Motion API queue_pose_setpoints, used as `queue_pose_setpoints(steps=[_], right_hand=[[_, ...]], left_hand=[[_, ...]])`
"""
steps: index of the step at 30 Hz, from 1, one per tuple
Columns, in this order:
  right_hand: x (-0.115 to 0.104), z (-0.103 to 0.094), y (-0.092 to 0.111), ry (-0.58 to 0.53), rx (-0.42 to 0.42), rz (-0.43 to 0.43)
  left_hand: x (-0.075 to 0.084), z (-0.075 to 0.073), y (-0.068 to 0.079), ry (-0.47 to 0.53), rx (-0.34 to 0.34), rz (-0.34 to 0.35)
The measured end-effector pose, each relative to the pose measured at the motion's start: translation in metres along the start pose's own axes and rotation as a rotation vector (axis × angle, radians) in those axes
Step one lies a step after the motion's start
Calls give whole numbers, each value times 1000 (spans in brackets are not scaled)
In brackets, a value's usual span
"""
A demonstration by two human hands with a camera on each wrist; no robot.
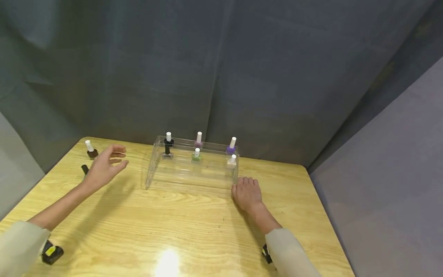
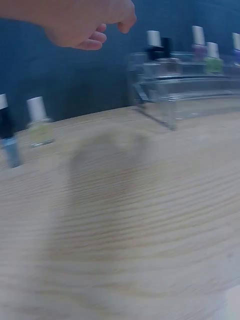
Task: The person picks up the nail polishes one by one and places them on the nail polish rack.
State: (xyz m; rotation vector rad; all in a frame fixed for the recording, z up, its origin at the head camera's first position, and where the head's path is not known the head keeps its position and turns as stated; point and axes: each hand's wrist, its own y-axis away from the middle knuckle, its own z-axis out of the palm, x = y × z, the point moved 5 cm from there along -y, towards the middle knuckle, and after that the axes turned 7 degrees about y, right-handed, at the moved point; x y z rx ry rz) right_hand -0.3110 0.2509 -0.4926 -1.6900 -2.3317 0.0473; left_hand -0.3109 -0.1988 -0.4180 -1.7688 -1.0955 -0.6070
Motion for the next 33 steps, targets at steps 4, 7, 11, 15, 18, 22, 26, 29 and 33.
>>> queue_pose_setpoints(steps=[4,7,11,15,18,22,26,29,33], right_hand=[[0,0,-1,1,24,-1],[0,1,0,-1,26,-2],[0,1,0,-4,17,1],[0,2,-1,-4,-14,11],[0,2,-1,-8,-40,12],[0,2,1,-8,-44,6],[1,3,2,-4,-22,8],[1,3,2,-16,-12,10],[1,4,1,-23,-16,9]], left_hand=[[-11,-32,8,-46,79,-17],[-20,-49,16,-110,129,-64],[-34,-65,28,-154,202,-154],[-48,-71,39,-148,236,-224],[-59,-71,47,-161,228,-276],[-74,-66,55,-162,203,-352],[-86,-62,57,-128,181,-413],[-91,-62,58,-111,177,-427],[-93,-64,58,-121,162,-416]])
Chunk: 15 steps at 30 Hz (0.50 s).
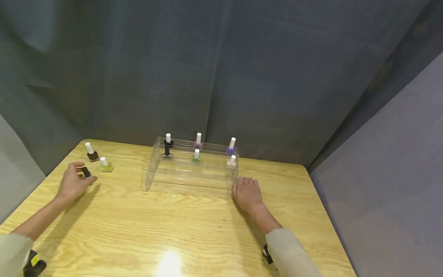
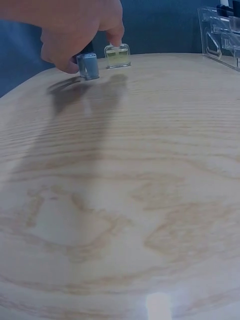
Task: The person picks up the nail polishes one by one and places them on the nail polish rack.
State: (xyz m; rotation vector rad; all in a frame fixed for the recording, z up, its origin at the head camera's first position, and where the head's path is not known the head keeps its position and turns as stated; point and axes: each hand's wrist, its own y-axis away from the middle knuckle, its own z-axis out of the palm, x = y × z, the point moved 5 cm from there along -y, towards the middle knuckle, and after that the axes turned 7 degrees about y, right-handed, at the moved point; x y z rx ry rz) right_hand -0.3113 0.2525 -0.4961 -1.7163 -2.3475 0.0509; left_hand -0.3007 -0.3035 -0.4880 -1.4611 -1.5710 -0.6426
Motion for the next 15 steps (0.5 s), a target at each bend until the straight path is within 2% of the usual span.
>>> queue_pose_setpoints(steps=[15], right_hand=[[1,2,0,-27,-40,12]], left_hand=[[-4,5,-5,-48,-35,47]])
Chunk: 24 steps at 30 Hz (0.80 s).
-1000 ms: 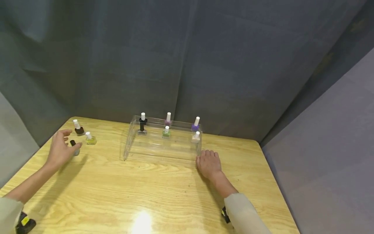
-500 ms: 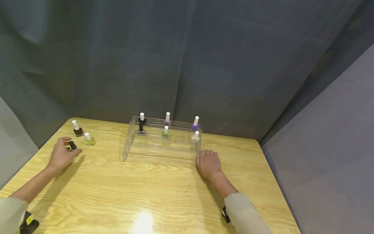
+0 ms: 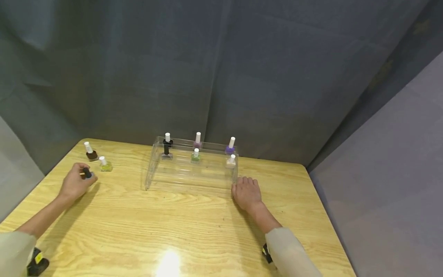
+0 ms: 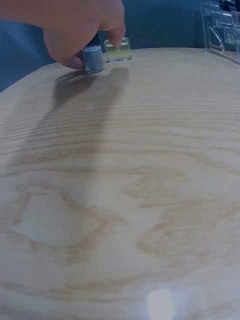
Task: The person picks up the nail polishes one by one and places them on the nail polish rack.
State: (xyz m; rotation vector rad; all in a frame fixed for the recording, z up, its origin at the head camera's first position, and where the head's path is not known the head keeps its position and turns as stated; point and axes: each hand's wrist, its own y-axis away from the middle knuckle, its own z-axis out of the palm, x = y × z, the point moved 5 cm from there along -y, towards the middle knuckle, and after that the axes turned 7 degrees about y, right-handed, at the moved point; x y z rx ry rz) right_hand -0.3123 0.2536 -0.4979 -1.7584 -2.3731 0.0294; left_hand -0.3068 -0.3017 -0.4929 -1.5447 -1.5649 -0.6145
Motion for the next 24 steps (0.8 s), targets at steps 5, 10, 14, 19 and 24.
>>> queue_pose_setpoints(steps=[5,10,14,19,24], right_hand=[[-1,1,-1,-5,2,-3],[-2,-1,-1,7,14,1],[-3,-2,-1,3,29,0],[-4,-3,0,15,33,5],[-2,0,0,19,-5,26]], left_hand=[[-1,5,-2,-38,-2,56],[-1,7,-3,-91,-13,86],[-2,7,-3,-102,-3,81],[0,6,-2,-71,2,58],[13,12,-1,-18,-37,58]])
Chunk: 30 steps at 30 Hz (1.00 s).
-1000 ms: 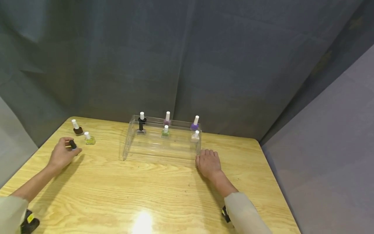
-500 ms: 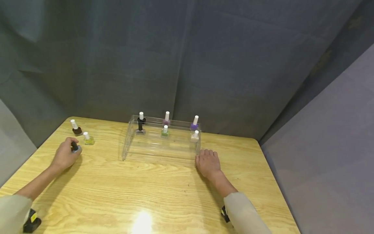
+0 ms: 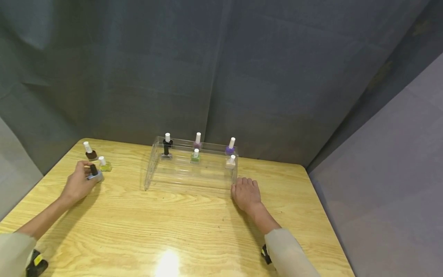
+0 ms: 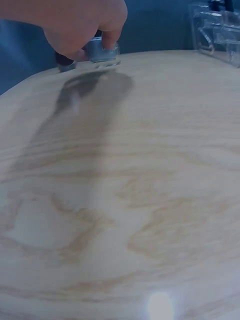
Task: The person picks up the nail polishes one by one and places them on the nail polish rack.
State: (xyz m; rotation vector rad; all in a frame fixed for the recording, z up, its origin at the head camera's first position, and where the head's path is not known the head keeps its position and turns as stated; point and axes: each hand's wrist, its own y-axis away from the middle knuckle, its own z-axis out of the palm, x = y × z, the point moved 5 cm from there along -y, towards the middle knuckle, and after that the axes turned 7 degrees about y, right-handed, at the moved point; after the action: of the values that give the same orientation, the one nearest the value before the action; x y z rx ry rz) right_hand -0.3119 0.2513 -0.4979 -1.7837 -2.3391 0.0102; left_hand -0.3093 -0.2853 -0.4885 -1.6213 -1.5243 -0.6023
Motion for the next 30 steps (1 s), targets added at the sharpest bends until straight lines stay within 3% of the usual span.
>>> queue_pose_setpoints(steps=[8,15,24,30], right_hand=[[1,0,1,-16,-11,-1],[1,1,0,-37,16,-1],[3,1,0,-23,5,-3],[1,0,-1,-23,-9,-3]], left_hand=[[39,15,-1,110,-109,67],[68,32,-13,180,-224,111],[101,57,-26,247,-314,173],[119,74,-34,240,-345,194]])
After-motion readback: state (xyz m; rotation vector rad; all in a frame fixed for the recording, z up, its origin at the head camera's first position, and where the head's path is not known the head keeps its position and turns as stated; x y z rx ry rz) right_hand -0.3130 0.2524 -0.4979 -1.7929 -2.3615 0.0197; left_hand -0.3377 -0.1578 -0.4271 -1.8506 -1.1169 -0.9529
